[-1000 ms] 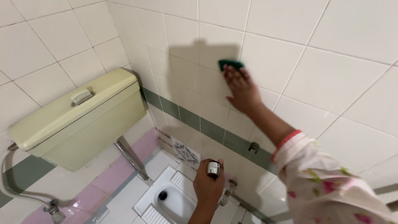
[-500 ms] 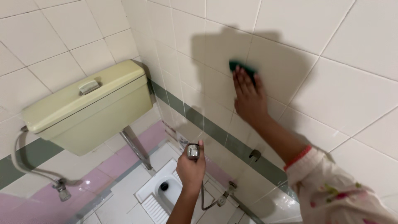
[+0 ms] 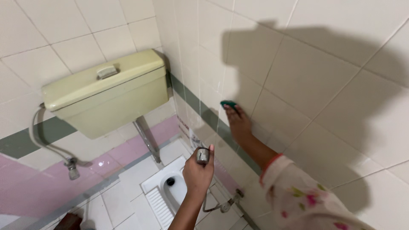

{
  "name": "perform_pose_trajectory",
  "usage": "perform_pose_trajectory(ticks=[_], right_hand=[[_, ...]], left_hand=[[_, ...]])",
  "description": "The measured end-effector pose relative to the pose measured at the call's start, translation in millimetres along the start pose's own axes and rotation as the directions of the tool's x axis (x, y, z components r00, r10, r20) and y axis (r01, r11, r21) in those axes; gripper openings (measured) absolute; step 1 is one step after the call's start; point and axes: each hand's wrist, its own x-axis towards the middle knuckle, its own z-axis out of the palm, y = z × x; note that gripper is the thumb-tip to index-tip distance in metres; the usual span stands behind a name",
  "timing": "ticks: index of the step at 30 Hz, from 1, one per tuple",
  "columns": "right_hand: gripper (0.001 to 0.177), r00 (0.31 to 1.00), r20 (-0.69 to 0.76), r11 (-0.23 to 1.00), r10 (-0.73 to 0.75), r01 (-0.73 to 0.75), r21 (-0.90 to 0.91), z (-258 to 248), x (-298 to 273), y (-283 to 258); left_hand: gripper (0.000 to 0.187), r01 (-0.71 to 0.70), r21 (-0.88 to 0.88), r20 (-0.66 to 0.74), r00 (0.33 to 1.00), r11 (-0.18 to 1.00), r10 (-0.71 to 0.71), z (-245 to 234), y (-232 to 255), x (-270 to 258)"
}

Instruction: The person scrubs the toilet cistern and surrounding tiled walls with a green sponge, then rinses the surfaces using a handheld bidet sprayer. They also wipe a window sill area with the sponge.

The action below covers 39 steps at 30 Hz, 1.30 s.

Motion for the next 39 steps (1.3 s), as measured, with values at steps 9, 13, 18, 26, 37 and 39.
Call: perform_pose_trajectory(ticks=[9, 13, 18, 26, 37, 39], right_hand=[[0.077, 0.919, -0.076, 0.474, 0.387, -0.128, 0.871, -70.6, -18.4, 163.7], [0.073, 0.971, -0.098, 0.868, 0.219, -0.148, 0.474, -67.6, 26.0, 141.6], [0.065, 0.989, -0.018, 0.89, -0.145, 0.139, 0.434, -28.3, -8.8, 3.6], [0.072, 0.95, -0.145, 0.834, 0.276, -0.162, 0.528, -38.8, -10.0, 99.8], [0.078, 0.994, 0.031, 0.851, -0.109, 0.078, 0.519, -65.4, -16.0, 101.0], [0.077, 0.978, 0.068, 0.842, -0.198, 0.134, 0.522, -63.9, -23.2, 81.0]], left_hand=[[0.043, 0.052, -0.03, 0.035, 0.998, 0.998, -0.051, 4.5, 15.8, -0.4], [0.038, 0.001, -0.022, 0.011, 1.0, 1.0, -0.001, 15.0, 16.7, 1.7], [0.037, 0.015, 0.066, 0.069, 0.997, 0.998, -0.02, 24.8, 9.6, -3.9], [0.035, -0.033, 0.049, 0.057, 0.998, 0.998, 0.03, 22.7, 6.8, -8.5], [0.037, -0.006, 0.031, 0.062, 0.998, 1.0, 0.004, 28.8, 20.0, 2.1], [0.036, -0.013, 0.04, 0.065, 0.998, 0.999, 0.011, 29.9, 16.0, 5.8]])
